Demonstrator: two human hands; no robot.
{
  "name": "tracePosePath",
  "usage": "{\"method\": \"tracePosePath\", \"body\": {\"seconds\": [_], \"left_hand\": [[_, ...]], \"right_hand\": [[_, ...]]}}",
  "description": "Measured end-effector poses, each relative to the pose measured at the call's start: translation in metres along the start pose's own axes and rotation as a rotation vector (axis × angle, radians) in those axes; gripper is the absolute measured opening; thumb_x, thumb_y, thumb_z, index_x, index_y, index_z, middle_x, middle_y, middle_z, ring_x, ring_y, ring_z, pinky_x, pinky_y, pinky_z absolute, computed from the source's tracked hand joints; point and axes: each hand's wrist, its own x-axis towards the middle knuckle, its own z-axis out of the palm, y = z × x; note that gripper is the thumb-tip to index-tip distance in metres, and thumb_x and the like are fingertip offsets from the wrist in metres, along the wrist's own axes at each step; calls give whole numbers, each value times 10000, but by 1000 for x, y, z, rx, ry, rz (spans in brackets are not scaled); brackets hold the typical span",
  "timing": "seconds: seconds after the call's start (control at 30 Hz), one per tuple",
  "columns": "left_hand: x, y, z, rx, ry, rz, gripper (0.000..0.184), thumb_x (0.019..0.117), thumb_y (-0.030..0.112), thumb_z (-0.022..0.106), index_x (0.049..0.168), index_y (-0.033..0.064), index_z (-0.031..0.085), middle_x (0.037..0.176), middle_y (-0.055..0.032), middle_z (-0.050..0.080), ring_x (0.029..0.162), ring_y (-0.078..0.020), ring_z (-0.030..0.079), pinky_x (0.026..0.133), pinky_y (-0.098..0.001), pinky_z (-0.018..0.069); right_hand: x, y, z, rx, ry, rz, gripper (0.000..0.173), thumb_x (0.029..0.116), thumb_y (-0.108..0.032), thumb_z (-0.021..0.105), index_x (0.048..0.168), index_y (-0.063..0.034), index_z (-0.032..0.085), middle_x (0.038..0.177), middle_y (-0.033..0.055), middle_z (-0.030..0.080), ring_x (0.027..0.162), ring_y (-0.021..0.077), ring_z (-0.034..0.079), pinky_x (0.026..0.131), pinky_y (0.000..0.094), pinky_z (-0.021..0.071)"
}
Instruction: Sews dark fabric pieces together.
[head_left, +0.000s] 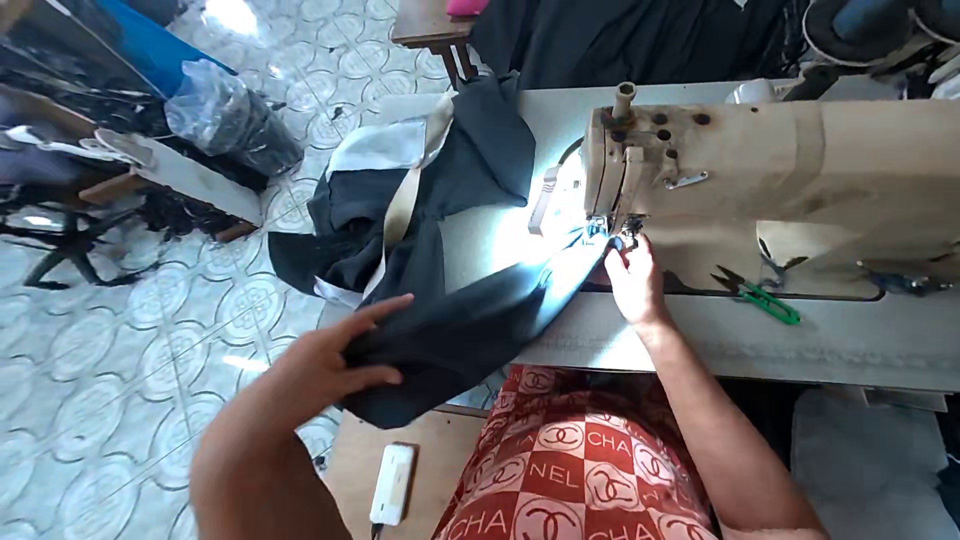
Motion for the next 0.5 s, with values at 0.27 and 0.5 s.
{"method": "tracePosePath", "body": {"seconds": [0.27,0.5], "left_hand": [[94,-22,-45,488,95,-285,444,962,170,729,1391,127,621,1295,-302,628,1184,-592,567,942,-842,361],[88,85,59,428,305,243,273,1027,232,602,1244,101,703,1298,-155,657,1257,-381,586,1040,-621,457]], "right_hand": [[-47,-1,-11,-414,-173,128,465,994,-232,651,1375,11,542,837,144,687,745,270,681,739,456,571],[-49,-3,2,-514,58,-156,231,944,-199,707,1030,15,699,941,179,701,805,307,713,711,468,597]]}}
